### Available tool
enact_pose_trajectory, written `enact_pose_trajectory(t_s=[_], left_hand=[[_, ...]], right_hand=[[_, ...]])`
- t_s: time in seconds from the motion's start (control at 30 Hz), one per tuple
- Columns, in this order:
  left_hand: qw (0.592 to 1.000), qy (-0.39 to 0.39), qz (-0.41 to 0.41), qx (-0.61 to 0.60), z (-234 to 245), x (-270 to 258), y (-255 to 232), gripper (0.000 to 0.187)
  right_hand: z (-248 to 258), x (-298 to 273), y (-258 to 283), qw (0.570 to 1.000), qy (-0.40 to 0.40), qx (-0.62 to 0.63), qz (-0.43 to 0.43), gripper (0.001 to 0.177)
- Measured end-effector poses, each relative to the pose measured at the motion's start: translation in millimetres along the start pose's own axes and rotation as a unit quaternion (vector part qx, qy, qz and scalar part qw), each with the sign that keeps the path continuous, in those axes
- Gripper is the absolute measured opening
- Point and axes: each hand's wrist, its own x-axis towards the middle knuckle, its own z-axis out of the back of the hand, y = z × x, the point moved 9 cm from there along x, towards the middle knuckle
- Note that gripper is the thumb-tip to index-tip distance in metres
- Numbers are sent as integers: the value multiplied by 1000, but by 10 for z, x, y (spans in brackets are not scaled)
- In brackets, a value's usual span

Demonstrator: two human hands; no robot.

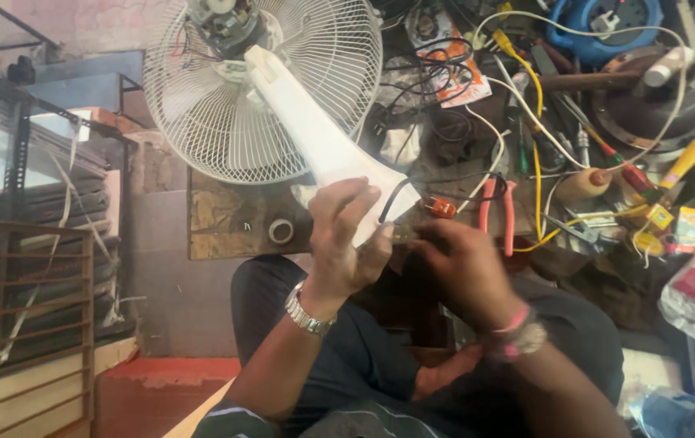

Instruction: The person repairs a white pedestal fan by manipulating its internal wiring and reassembling the base cover. They use a screwdriver to secure screws and pliers to handle wires, working in a cluttered workshop environment.

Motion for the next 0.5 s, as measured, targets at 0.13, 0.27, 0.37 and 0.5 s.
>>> enact_pose_trajectory(t_s=[0.13, 0.27, 0.37, 0.5], left_hand=[[996, 45, -40, 64, -61, -12, -80, 35], [996, 58, -25, 64, -67, -9, -75, 33], [998, 51, -8, 48, -82, 4, -57, 31], [998, 47, 8, 51, -73, -16, -14, 28]], right_hand=[[-288, -85, -190, 983, -56, 133, -114, 17], [-341, 4, -383, 949, -159, 217, -164, 11], [-486, -3, -321, 943, -194, 242, -124, 23], [-621, -16, 97, 976, -135, 122, 117, 32]])
